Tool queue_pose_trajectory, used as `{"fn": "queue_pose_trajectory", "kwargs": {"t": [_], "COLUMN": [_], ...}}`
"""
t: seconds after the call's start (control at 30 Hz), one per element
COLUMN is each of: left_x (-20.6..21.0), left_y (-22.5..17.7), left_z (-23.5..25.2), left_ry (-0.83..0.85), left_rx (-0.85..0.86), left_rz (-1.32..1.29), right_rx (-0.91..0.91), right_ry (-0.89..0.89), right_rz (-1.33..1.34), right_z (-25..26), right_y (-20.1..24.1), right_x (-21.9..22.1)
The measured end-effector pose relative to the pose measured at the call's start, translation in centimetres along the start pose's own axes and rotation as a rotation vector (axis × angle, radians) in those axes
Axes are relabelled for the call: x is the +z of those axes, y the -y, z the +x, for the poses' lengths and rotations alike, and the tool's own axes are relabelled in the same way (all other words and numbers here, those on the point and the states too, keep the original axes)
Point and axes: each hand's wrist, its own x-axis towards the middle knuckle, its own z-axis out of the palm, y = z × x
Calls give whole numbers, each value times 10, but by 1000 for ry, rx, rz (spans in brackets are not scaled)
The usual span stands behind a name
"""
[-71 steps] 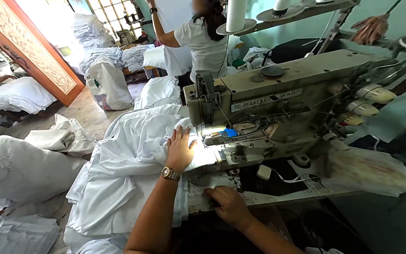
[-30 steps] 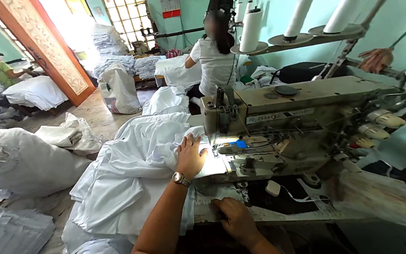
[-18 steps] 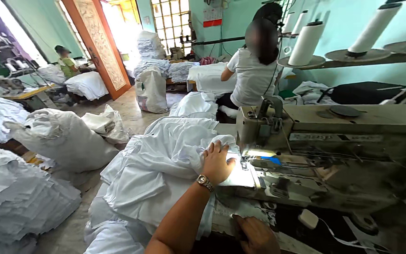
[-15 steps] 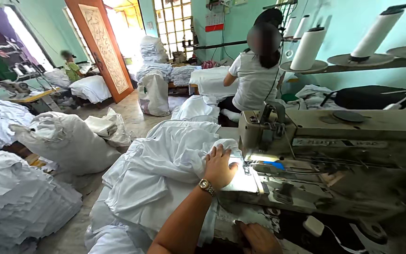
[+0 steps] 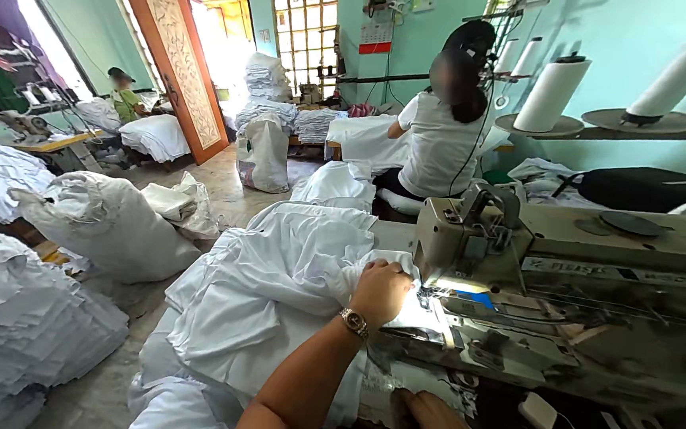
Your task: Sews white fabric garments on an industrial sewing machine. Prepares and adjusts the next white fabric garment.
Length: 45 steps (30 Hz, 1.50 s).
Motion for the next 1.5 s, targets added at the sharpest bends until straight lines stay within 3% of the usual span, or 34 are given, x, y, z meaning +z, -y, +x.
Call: {"fn": "queue_pose_trajectory", "kwargs": {"t": [0.07, 0.17, 0.3, 0.53, 1.07, 1.13, 1.23, 1.3, 1.5], "left_x": [-6, -21, -29, -43, -26, -45, -75, -77, -69], "left_y": [11, 35, 71, 41, 43, 38, 23, 16, 14], "left_z": [15, 36, 21, -43, -52, -67, -95, -106, -121], "left_ry": [3, 73, -122, -329, -381, -443, -497, -442, -417], "left_rx": [-10, -209, -411, -263, -150, -109, 2, 29, 22], "left_rz": [-41, -32, -58, -102, -148, -224, -278, -260, -252], "right_rx": [12, 13, -28, -42, -14, 74, 389, 426, 162], "right_ry": [19, 39, -78, -163, -138, -34, 228, 227, -61], "right_rz": [16, 27, 5, -80, -71, 66, 448, 509, 66], "right_z": [1, 1, -6, -2, -1, 4, 27, 43, 94], "right_y": [-1, -1, -8, -6, -3, -3, 0, 5, 18], "right_x": [1, 1, 8, 17, 16, 8, -26, -50, -73]}}
